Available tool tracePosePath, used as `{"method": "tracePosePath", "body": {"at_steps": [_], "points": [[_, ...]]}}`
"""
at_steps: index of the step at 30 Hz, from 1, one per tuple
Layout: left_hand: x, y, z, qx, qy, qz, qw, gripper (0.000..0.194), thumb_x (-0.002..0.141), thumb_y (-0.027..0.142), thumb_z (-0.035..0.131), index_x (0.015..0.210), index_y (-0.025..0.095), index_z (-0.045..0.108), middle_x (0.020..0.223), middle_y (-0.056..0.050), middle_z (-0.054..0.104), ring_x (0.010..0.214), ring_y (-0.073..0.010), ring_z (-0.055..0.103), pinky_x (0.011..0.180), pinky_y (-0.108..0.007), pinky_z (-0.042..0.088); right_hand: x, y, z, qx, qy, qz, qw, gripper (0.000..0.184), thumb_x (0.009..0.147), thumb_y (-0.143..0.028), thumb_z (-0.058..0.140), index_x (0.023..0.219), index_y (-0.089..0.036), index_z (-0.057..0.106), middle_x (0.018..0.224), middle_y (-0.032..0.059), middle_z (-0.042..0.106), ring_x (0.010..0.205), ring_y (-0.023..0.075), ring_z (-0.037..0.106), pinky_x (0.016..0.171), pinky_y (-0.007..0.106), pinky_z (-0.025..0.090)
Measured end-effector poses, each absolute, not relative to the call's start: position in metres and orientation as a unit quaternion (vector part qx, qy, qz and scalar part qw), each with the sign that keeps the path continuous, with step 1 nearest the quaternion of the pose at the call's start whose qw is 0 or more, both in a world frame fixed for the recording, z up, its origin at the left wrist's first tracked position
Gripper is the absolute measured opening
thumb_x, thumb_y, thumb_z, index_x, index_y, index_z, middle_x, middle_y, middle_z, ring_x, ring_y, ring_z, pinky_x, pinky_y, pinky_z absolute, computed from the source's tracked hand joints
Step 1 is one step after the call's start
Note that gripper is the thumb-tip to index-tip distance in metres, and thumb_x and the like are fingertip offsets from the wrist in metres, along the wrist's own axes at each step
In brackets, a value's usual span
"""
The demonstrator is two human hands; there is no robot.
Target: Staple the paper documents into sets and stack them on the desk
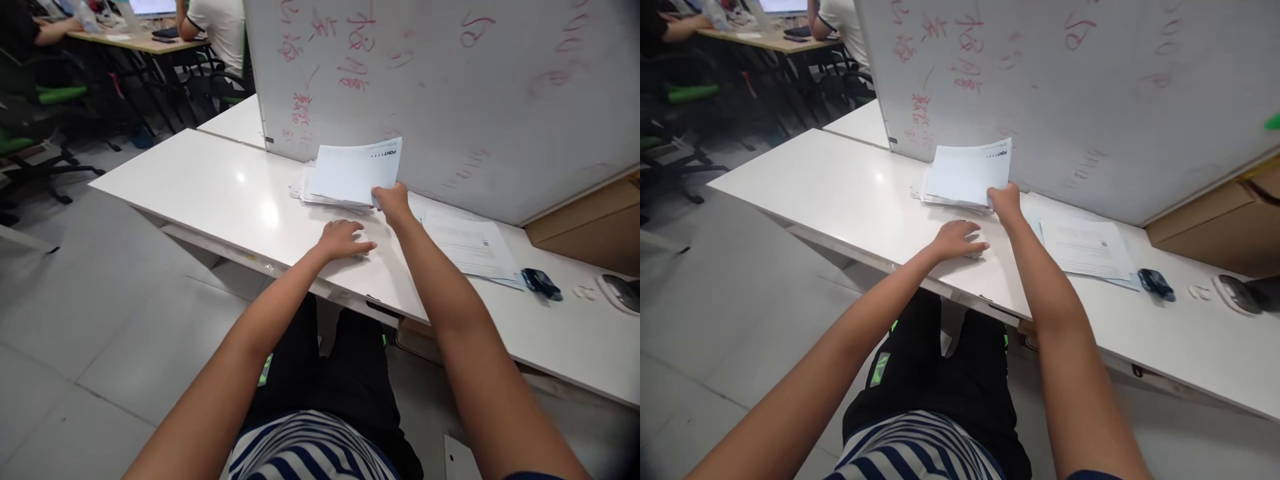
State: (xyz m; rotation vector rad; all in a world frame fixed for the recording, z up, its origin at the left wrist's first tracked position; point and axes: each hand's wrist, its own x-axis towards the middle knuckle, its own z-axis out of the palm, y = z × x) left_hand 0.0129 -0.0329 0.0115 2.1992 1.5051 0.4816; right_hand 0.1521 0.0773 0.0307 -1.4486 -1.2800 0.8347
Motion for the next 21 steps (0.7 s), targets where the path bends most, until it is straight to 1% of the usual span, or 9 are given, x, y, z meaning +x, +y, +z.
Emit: {"method": "tracePosePath", "body": {"at_steps": [3,5,7,9,11,14,16,18,21], "points": [[0.013,-0.031,0.008,0.795,0.54,0.176,0.213,0.075,0.074,0.076,0.042,0.125,0.022,0.055,0.126,-0.007,0.059,0.122,-0.0283,0.047,0.102,-0.041,0.034,0.13,0.112,0.025,-0.646,-0.564,0.32,0.404,0.033,0.064,-0.012,0.059,0.096,-0.009,0.062,0.081,0.0062,0.064,0.068,0.0172,0.059,0.06,0.031,0.053],[0.013,-0.03,0.006,0.796,0.539,0.175,0.213,0.076,0.074,0.078,0.041,0.124,0.022,0.056,0.123,-0.007,0.06,0.121,-0.0283,0.047,0.101,-0.042,0.034,0.121,0.123,0.022,-0.682,-0.594,0.282,0.319,0.031,0.064,-0.011,0.06,0.095,-0.008,0.063,0.086,0.01,0.065,0.078,0.0222,0.062,0.071,0.038,0.053],[0.013,-0.03,0.005,0.796,0.541,0.172,0.211,0.076,0.074,0.078,0.039,0.122,0.022,0.056,0.121,-0.008,0.061,0.12,-0.0284,0.048,0.101,-0.042,0.034,0.116,0.129,0.019,-0.71,-0.622,0.227,0.241,0.031,0.064,-0.011,0.063,0.095,-0.008,0.064,0.091,0.0147,0.065,0.09,0.0289,0.061,0.082,0.046,0.049],[0.013,-0.031,0.005,0.795,0.542,0.17,0.211,0.075,0.075,0.078,0.038,0.12,0.022,0.057,0.119,-0.008,0.062,0.119,-0.0285,0.048,0.1,-0.042,0.034,0.112,0.132,0.016,-0.731,-0.637,0.168,0.178,0.039,0.064,-0.012,0.065,0.103,-0.007,0.063,0.103,0.0194,0.063,0.103,0.0344,0.057,0.089,0.052,0.043],[0.013,-0.031,0.005,0.795,0.542,0.171,0.213,0.074,0.075,0.078,0.038,0.12,0.022,0.057,0.119,-0.008,0.062,0.118,-0.0287,0.048,0.1,-0.042,0.034,0.11,0.134,0.012,-0.748,-0.642,0.105,0.132,0.055,0.067,-0.016,0.067,0.12,-0.007,0.054,0.118,0.0237,0.057,0.114,0.0374,0.05,0.095,0.057,0.037],[0.013,-0.032,0.006,0.794,0.542,0.169,0.215,0.075,0.075,0.078,0.039,0.121,0.021,0.057,0.12,-0.009,0.062,0.119,-0.0292,0.048,0.1,-0.042,0.033,0.108,0.135,0.008,-0.761,-0.634,0.055,0.128,0.082,0.071,-0.031,0.07,0.14,-0.008,0.031,0.138,0.03,0.037,0.128,0.0421,0.033,0.099,0.066,0.026],[0.012,-0.032,0.007,0.794,0.544,0.166,0.216,0.074,0.075,0.077,0.039,0.121,0.021,0.057,0.12,-0.008,0.062,0.119,-0.0293,0.048,0.1,-0.042,0.033,0.11,0.131,0.006,-0.758,-0.639,0.033,0.13,0.093,0.073,-0.043,0.069,0.145,-0.011,0.019,0.146,0.0303,0.023,0.133,0.044,0.022,0.099,0.07,0.018],[0.011,-0.032,0.007,0.792,0.545,0.167,0.218,0.074,0.075,0.077,0.039,0.12,0.022,0.058,0.12,-0.008,0.063,0.119,-0.0292,0.049,0.1,-0.042,0.034,0.117,0.123,0.006,-0.747,-0.65,0.01,0.14,0.094,0.075,-0.05,0.064,0.146,-0.014,0.014,0.15,0.028,0.014,0.137,0.0433,0.014,0.1,0.071,0.012],[0.011,-0.032,0.008,0.792,0.542,0.17,0.222,0.073,0.075,0.077,0.04,0.121,0.022,0.058,0.122,-0.007,0.062,0.118,-0.0283,0.051,0.099,-0.039,0.035,0.142,0.099,0.01,-0.716,-0.676,-0.028,0.171,0.076,0.084,-0.052,0.051,0.144,-0.016,0.021,0.152,0.024,0.014,0.139,0.0389,0.011,0.103,0.069,0.008]]}}
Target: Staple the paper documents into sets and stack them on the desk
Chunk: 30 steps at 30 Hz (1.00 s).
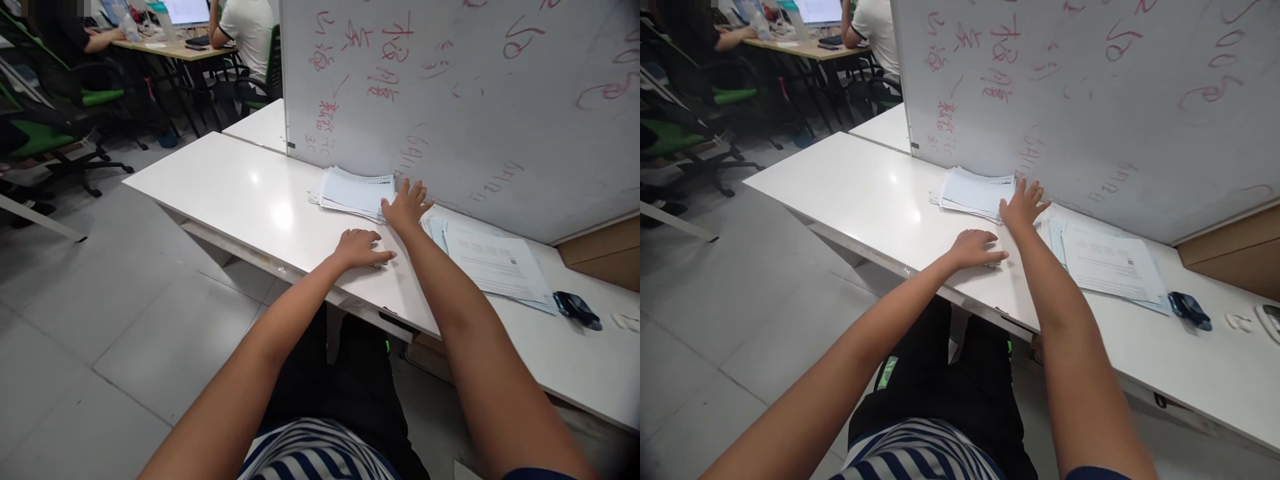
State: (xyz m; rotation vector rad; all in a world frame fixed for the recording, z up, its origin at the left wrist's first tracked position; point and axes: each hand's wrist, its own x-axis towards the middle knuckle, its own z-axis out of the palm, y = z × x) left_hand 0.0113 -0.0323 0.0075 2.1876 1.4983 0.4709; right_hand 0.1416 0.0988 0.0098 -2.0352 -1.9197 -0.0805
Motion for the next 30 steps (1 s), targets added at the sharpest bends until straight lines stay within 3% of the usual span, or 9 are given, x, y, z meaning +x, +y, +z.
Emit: {"method": "tracePosePath", "body": {"at_steps": [5,11,15,20,26,30], "points": [[0.013,-0.032,0.008,0.788,0.553,0.166,0.213,0.074,0.075,0.076,0.042,0.124,0.022,0.056,0.128,-0.005,0.06,0.122,-0.0285,0.048,0.101,-0.039,0.035,0.226,0.031,0.014,-0.701,-0.69,-0.052,0.174,0.054,0.089,-0.049,0.037,0.133,-0.019,0.041,0.149,0.016,0.03,0.138,0.0331,0.018,0.107,0.062,0.009],[0.016,-0.033,0.01,0.768,0.576,0.177,0.216,0.068,0.076,0.073,0.044,0.119,0.023,0.058,0.126,-0.005,0.061,0.115,-0.0271,0.054,0.094,-0.035,0.04,0.305,-0.037,-0.014,-0.806,-0.579,0.039,0.12,0.081,0.08,-0.066,0.043,0.143,-0.016,0.032,0.148,0.023,0.031,0.136,0.0404,0.025,0.103,0.064,0.021],[0.022,-0.037,0.01,0.727,0.629,0.193,0.198,0.062,0.079,0.07,0.045,0.114,0.022,0.06,0.12,-0.007,0.064,0.111,-0.0271,0.056,0.089,-0.035,0.042,0.304,-0.048,-0.03,-0.805,-0.578,0.021,0.132,0.077,0.086,-0.066,0.03,0.142,-0.014,0.037,0.151,0.0218,0.027,0.139,0.0369,0.022,0.107,0.06,0.017],[0.028,-0.039,0.009,0.708,0.658,0.195,0.171,0.059,0.082,0.068,0.042,0.114,0.021,0.059,0.12,-0.007,0.064,0.113,-0.027,0.053,0.089,-0.035,0.04,0.299,-0.05,-0.033,-0.792,-0.587,-0.004,0.168,0.07,0.089,-0.061,0.031,0.139,-0.011,0.042,0.148,0.0227,0.035,0.137,0.0356,0.029,0.105,0.057,0.021],[0.03,-0.038,0.012,0.715,0.658,0.177,0.156,0.058,0.081,0.066,0.043,0.114,0.021,0.059,0.121,-0.007,0.063,0.113,-0.027,0.053,0.089,-0.035,0.04,0.303,-0.051,-0.033,-0.778,-0.582,-0.039,0.232,0.054,0.092,-0.046,0.036,0.129,-0.01,0.05,0.131,0.0208,0.054,0.123,0.0325,0.046,0.098,0.048,0.031],[0.028,-0.038,0.016,0.747,0.629,0.162,0.145,0.059,0.08,0.066,0.046,0.118,0.022,0.058,0.125,-0.007,0.061,0.117,-0.0275,0.049,0.091,-0.036,0.04,0.303,-0.054,-0.027,-0.783,-0.565,-0.034,0.258,0.049,0.091,-0.045,0.038,0.124,-0.011,0.054,0.11,0.0179,0.066,0.101,0.0301,0.059,0.089,0.042,0.038]]}}
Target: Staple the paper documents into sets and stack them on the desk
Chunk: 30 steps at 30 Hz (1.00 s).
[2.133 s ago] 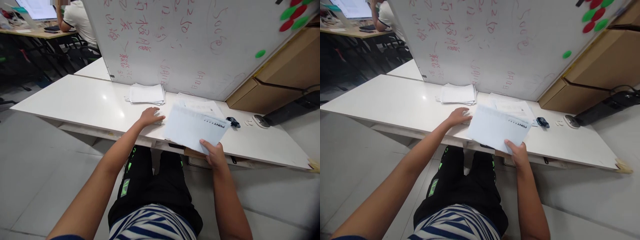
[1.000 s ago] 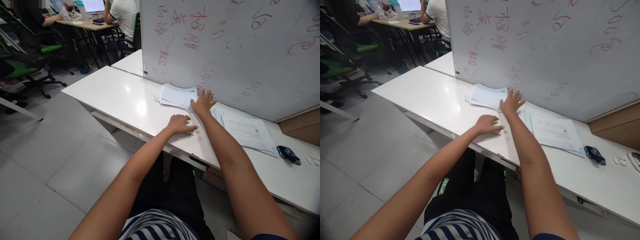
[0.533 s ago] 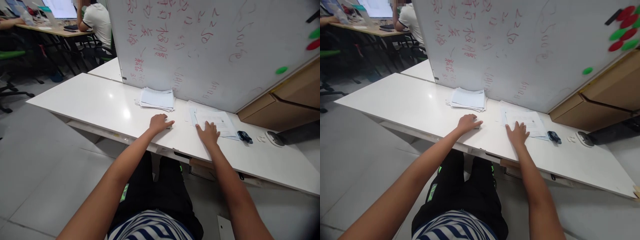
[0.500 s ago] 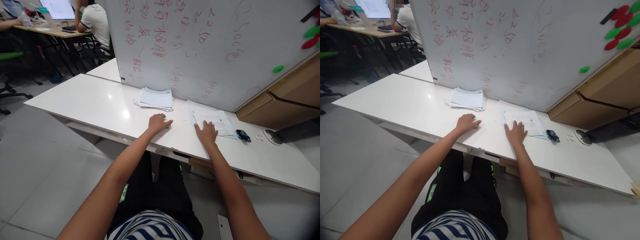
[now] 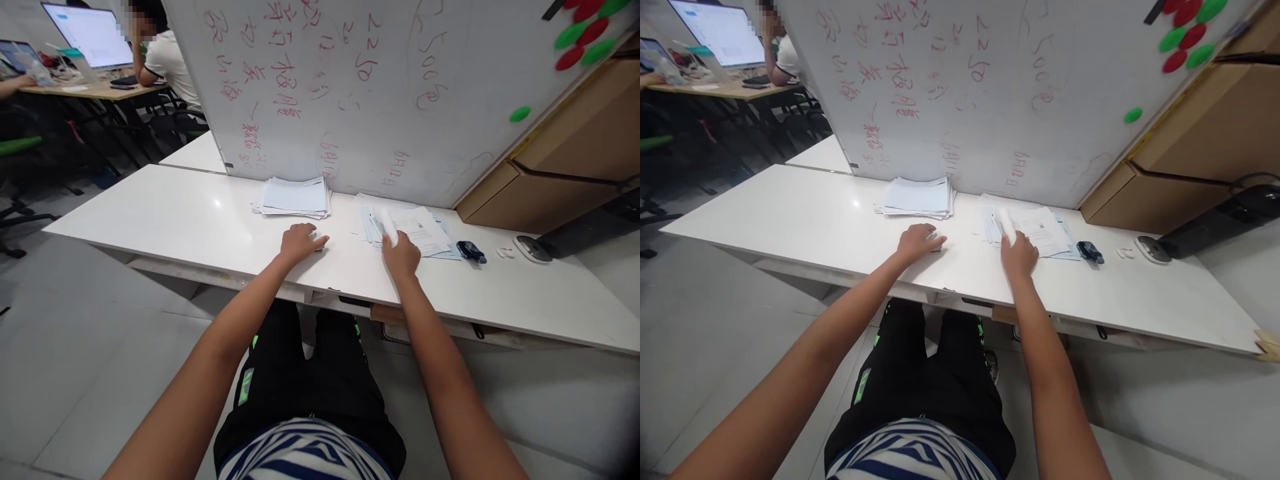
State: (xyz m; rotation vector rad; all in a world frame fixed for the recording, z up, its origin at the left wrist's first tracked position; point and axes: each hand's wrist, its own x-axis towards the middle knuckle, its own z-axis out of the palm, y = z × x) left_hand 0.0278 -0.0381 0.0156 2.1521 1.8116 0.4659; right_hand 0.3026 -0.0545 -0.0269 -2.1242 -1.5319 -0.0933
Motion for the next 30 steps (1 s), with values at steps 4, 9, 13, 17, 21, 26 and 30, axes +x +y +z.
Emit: {"method": "tracePosePath", "body": {"at_steps": [4,9,13,17,21,26,30], "points": [[0.026,-0.039,0.018,0.767,0.606,0.156,0.144,0.06,0.08,0.066,0.045,0.121,0.024,0.056,0.129,-0.006,0.059,0.121,-0.0279,0.047,0.093,-0.036,0.04,0.303,-0.058,-0.022,-0.797,-0.539,-0.018,0.271,0.048,0.092,-0.045,0.038,0.121,-0.012,0.058,0.095,0.0169,0.069,0.088,0.0293,0.063,0.078,0.038,0.042],[0.025,-0.039,0.02,0.764,0.605,0.149,0.167,0.06,0.08,0.067,0.045,0.122,0.025,0.055,0.13,-0.005,0.058,0.12,-0.0283,0.049,0.092,-0.035,0.041,0.306,-0.059,-0.021,-0.814,-0.498,-0.01,0.3,0.043,0.092,-0.041,0.039,0.116,-0.015,0.063,0.09,0.0158,0.069,0.082,0.0293,0.063,0.071,0.036,0.043],[0.024,-0.039,0.021,0.762,0.603,0.156,0.176,0.062,0.079,0.068,0.045,0.122,0.025,0.055,0.129,-0.005,0.06,0.118,-0.0279,0.051,0.09,-0.035,0.043,0.307,-0.059,-0.021,-0.819,-0.48,-0.013,0.316,0.04,0.09,-0.038,0.041,0.116,-0.016,0.063,0.091,0.0153,0.07,0.083,0.0296,0.063,0.072,0.037,0.043],[0.024,-0.04,0.021,0.76,0.603,0.16,0.181,0.062,0.079,0.068,0.044,0.122,0.025,0.056,0.128,-0.005,0.06,0.116,-0.0276,0.053,0.089,-0.035,0.044,0.308,-0.058,-0.022,-0.815,-0.47,-0.001,0.34,0.04,0.09,-0.037,0.041,0.116,-0.016,0.063,0.093,0.0155,0.069,0.086,0.0299,0.062,0.075,0.038,0.043],[0.024,-0.041,0.022,0.759,0.604,0.162,0.18,0.061,0.079,0.068,0.045,0.121,0.025,0.057,0.128,-0.004,0.06,0.117,-0.0278,0.053,0.09,-0.035,0.043,0.308,-0.06,-0.015,-0.812,-0.445,0.014,0.378,0.039,0.089,-0.036,0.042,0.115,-0.016,0.063,0.096,0.015,0.069,0.089,0.0288,0.062,0.078,0.038,0.043],[0.023,-0.042,0.024,0.75,0.612,0.178,0.179,0.058,0.081,0.066,0.045,0.12,0.025,0.057,0.13,-0.003,0.06,0.118,-0.0269,0.053,0.09,-0.033,0.043,0.301,-0.086,0.016,-0.739,-0.438,0.049,0.509,0.038,0.088,-0.042,0.043,0.105,-0.016,0.065,0.095,0.01,0.07,0.087,0.023,0.062,0.077,0.032,0.046],[0.024,-0.042,0.024,0.733,0.629,0.178,0.188,0.057,0.081,0.067,0.044,0.117,0.025,0.058,0.127,-0.004,0.062,0.114,-0.0269,0.055,0.087,-0.032,0.043,0.288,-0.121,0.033,-0.626,-0.379,0.125,0.67,0.041,0.083,-0.052,0.051,0.099,-0.017,0.064,0.093,0.0062,0.068,0.086,0.0192,0.062,0.074,0.029,0.05]]}}
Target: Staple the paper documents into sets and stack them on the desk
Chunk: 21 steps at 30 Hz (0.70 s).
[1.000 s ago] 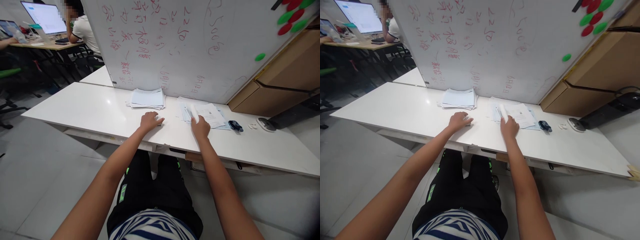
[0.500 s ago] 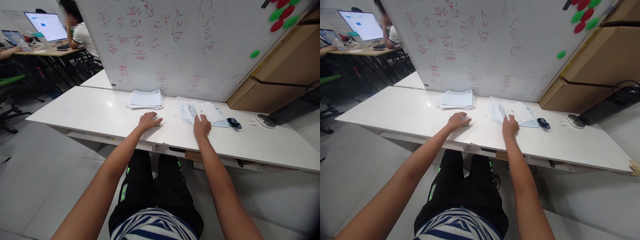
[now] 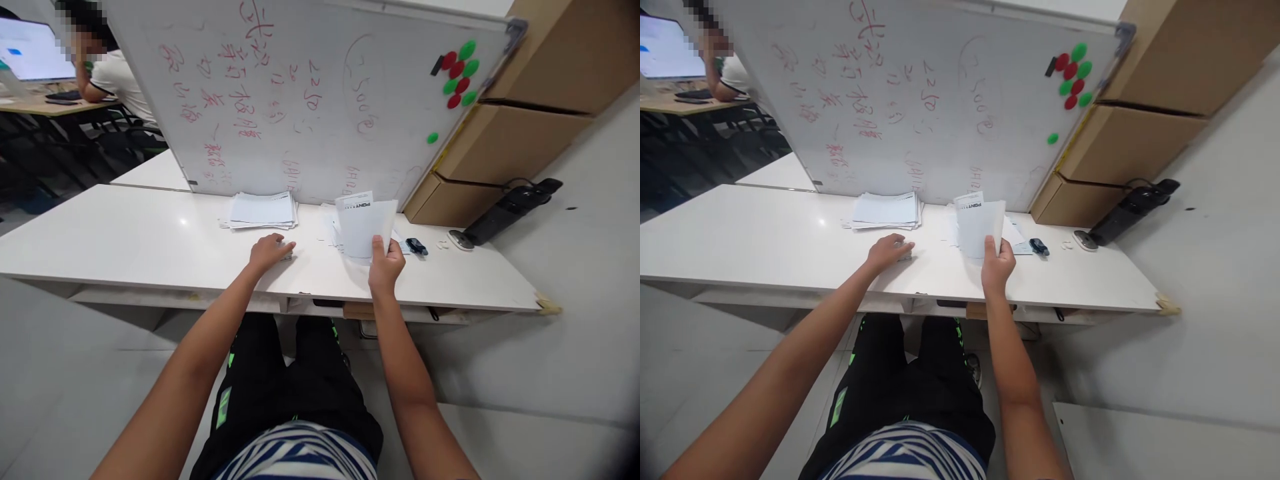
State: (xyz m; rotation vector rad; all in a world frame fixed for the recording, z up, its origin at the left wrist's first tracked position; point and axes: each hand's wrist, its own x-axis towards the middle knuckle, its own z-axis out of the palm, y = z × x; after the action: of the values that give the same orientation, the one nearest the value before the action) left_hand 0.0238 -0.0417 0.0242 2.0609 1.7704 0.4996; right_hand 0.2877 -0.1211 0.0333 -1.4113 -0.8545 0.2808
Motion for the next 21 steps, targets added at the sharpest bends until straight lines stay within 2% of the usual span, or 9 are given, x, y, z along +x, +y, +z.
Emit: {"method": "tracePosePath", "body": {"at_steps": [2,5,7,10,11,13,16,19,21], "points": [[0.025,-0.04,0.022,0.724,0.642,0.173,0.185,0.054,0.082,0.065,0.043,0.115,0.025,0.058,0.124,-0.005,0.063,0.111,-0.0269,0.057,0.086,-0.033,0.044,0.281,-0.135,0.031,-0.567,-0.332,0.192,0.729,0.04,0.08,-0.052,0.057,0.098,-0.017,0.063,0.095,0.0054,0.068,0.086,0.018,0.063,0.075,0.029,0.052],[0.026,-0.038,0.019,0.735,0.64,0.159,0.155,0.04,0.083,0.05,0.048,0.112,0.026,0.06,0.122,-0.005,0.064,0.111,-0.0279,0.057,0.09,-0.037,0.043,0.273,-0.149,0.017,-0.508,-0.269,0.293,0.764,0.038,0.074,-0.047,0.066,0.098,-0.018,0.064,0.097,0.0044,0.069,0.089,0.0171,0.064,0.079,0.03,0.053],[0.028,-0.04,0.02,0.75,0.636,0.151,0.102,0.031,0.085,0.036,0.048,0.111,0.025,0.06,0.123,-0.008,0.063,0.119,-0.0298,0.051,0.101,-0.045,0.034,0.27,-0.156,0.005,-0.5,-0.242,0.334,0.762,0.037,0.072,-0.045,0.069,0.096,-0.018,0.065,0.093,0.0032,0.069,0.088,0.0166,0.065,0.08,0.03,0.054],[0.032,-0.05,0.027,0.773,0.612,0.168,0.012,0.033,0.084,0.018,0.044,0.113,0.023,0.058,0.13,-0.01,0.058,0.136,-0.0311,0.032,0.112,-0.058,0.009,0.267,-0.167,-0.009,-0.514,-0.222,0.349,0.751,0.033,0.071,-0.043,0.071,0.09,-0.017,0.066,0.089,0.0021,0.07,0.087,0.0163,0.065,0.079,0.029,0.054],[0.035,-0.056,0.03,0.78,0.598,0.186,0.0,0.034,0.085,0.015,0.043,0.114,0.023,0.058,0.133,-0.01,0.055,0.138,-0.0309,0.028,0.112,-0.059,0.005,0.267,-0.171,-0.012,-0.516,-0.218,0.352,0.749,0.032,0.071,-0.043,0.072,0.089,-0.017,0.066,0.089,0.0021,0.07,0.087,0.0164,0.065,0.08,0.029,0.054],[0.039,-0.072,0.036,0.785,0.571,0.24,0.018,0.032,0.087,0.018,0.04,0.113,0.024,0.059,0.134,-0.008,0.054,0.138,-0.0314,0.029,0.113,-0.057,0.008,0.267,-0.178,-0.015,-0.509,-0.212,0.366,0.75,0.032,0.071,-0.041,0.073,0.091,-0.017,0.066,0.091,0.0022,0.071,0.089,0.0167,0.065,0.081,0.029,0.054],[0.045,-0.103,0.036,0.744,0.543,0.336,0.197,0.038,0.093,0.039,0.034,0.107,0.02,0.063,0.118,-0.011,0.064,0.12,-0.0347,0.049,0.102,-0.052,0.032,0.269,-0.19,-0.015,-0.495,-0.198,0.382,0.755,0.034,0.069,-0.039,0.074,0.095,-0.018,0.067,0.095,0.002,0.072,0.092,0.0167,0.065,0.086,0.029,0.053],[0.044,-0.136,0.028,0.615,0.463,0.41,0.49,0.077,0.088,0.07,0.016,0.109,0.015,0.065,0.103,-0.014,0.069,0.101,-0.0343,0.06,0.085,-0.045,0.045,0.271,-0.198,-0.015,-0.49,-0.182,0.388,0.759,0.036,0.068,-0.038,0.076,0.097,-0.019,0.068,0.098,0.0023,0.072,0.094,0.0174,0.066,0.087,0.031,0.054],[0.038,-0.155,0.023,0.524,0.394,0.428,0.622,0.099,0.078,0.082,0.003,0.112,0.012,0.064,0.099,-0.016,0.07,0.098,-0.0335,0.062,0.082,-0.043,0.047,0.273,-0.202,-0.015,-0.484,-0.174,0.396,0.761,0.038,0.068,-0.038,0.076,0.099,-0.019,0.068,0.098,0.0026,0.072,0.093,0.0176,0.066,0.088,0.032,0.054]]}}
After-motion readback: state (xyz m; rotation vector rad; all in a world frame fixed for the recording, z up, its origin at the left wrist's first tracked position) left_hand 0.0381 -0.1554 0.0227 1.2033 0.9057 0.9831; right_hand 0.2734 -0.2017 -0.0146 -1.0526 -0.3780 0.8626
